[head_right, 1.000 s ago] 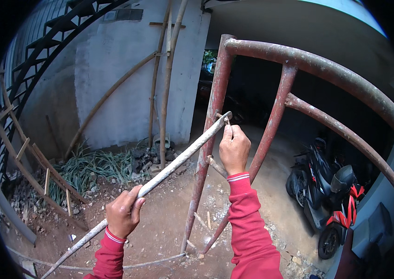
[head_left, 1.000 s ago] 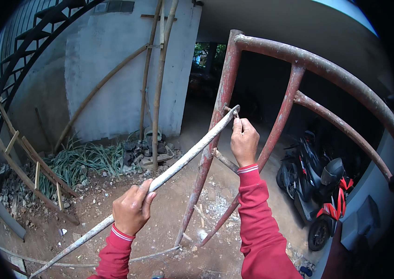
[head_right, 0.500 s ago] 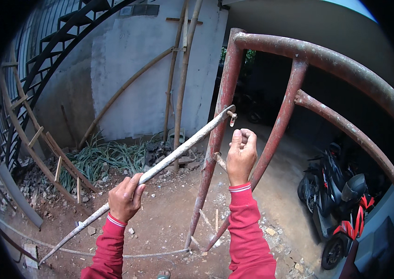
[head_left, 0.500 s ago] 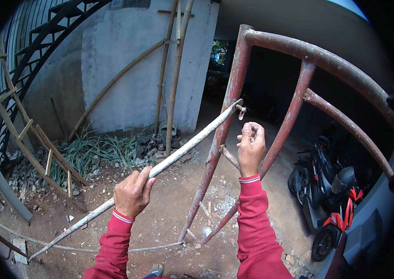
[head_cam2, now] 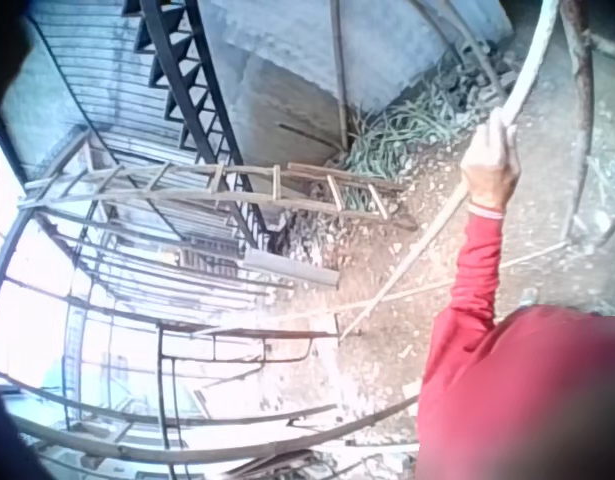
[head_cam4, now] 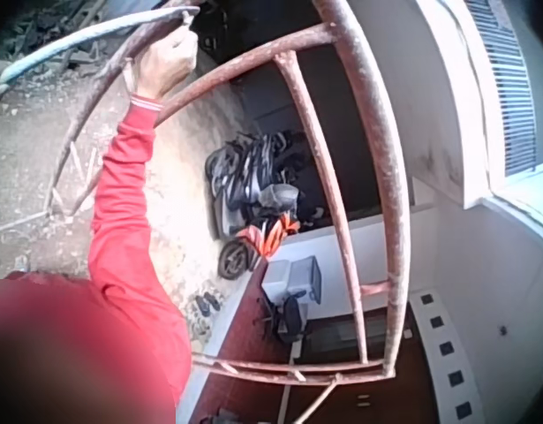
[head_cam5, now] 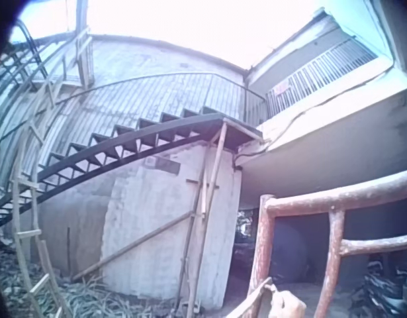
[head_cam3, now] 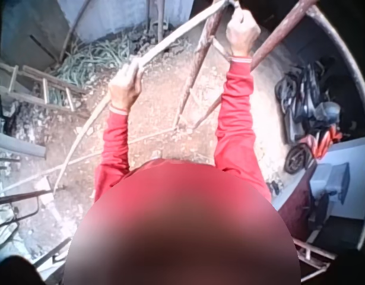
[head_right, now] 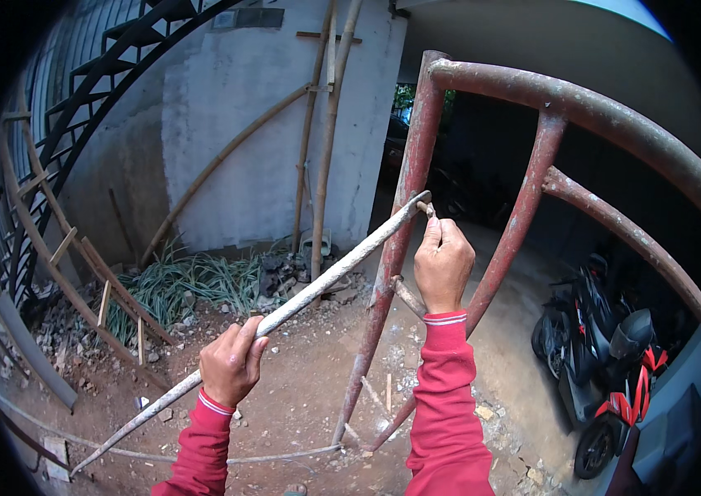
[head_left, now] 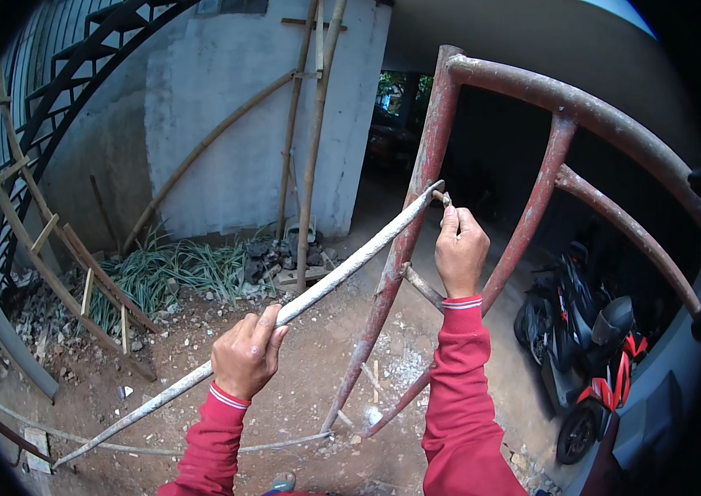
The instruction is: The person walks through a cluttered construction area, picks up a long metal rod, and uses it to connect two red metal frame sections. They then carry the assembled frame to a different spot and place it against a large board.
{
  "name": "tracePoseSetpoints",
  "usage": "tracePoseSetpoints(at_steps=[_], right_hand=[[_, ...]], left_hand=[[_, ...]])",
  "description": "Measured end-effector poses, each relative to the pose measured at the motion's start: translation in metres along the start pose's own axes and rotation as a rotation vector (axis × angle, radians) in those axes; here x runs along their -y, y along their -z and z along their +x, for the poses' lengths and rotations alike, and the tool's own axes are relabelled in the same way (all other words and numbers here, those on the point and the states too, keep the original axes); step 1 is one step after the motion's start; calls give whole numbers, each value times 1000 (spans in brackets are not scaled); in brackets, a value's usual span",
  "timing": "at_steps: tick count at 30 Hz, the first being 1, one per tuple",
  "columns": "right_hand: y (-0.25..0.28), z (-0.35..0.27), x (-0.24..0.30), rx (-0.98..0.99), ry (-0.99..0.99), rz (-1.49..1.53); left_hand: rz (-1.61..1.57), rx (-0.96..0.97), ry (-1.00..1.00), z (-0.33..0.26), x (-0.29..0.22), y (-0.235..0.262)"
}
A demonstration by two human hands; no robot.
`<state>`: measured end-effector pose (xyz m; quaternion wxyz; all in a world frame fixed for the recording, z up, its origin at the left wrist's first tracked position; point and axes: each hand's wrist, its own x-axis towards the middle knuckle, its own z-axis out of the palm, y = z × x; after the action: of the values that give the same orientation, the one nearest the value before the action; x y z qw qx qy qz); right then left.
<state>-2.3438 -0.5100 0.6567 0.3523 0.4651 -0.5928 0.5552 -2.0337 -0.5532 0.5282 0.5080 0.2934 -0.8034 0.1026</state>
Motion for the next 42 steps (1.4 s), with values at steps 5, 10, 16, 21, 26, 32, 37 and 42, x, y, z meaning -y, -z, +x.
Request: tracePoseSetpoints(at_steps=[5,10,16,21,26,32,37,42], right_hand=[[-3,-2,-2,-20,12,-12],[-10,-9,1,-131,-2,1],[-4,0,6,-168,40,-18],[-1,-2,7,-126,35,-27],[-1,0,7,-139,84,-27],[4,1,4,-98,74,9],[2,1,3,-119,44,45],[3,2,7,-118,31,55]], left_hand=[[-4,-2,5,0,0,0],[-22,5,13,0,0,1],[-12,19,24,-1,0,3],[-110,37,50,0,1,5],[-120,13,53,3,0,9],[-250,-12,46,0,-9,16],[-225,47,148,-4,-15,20],[-219,18,187,-4,-17,19]])
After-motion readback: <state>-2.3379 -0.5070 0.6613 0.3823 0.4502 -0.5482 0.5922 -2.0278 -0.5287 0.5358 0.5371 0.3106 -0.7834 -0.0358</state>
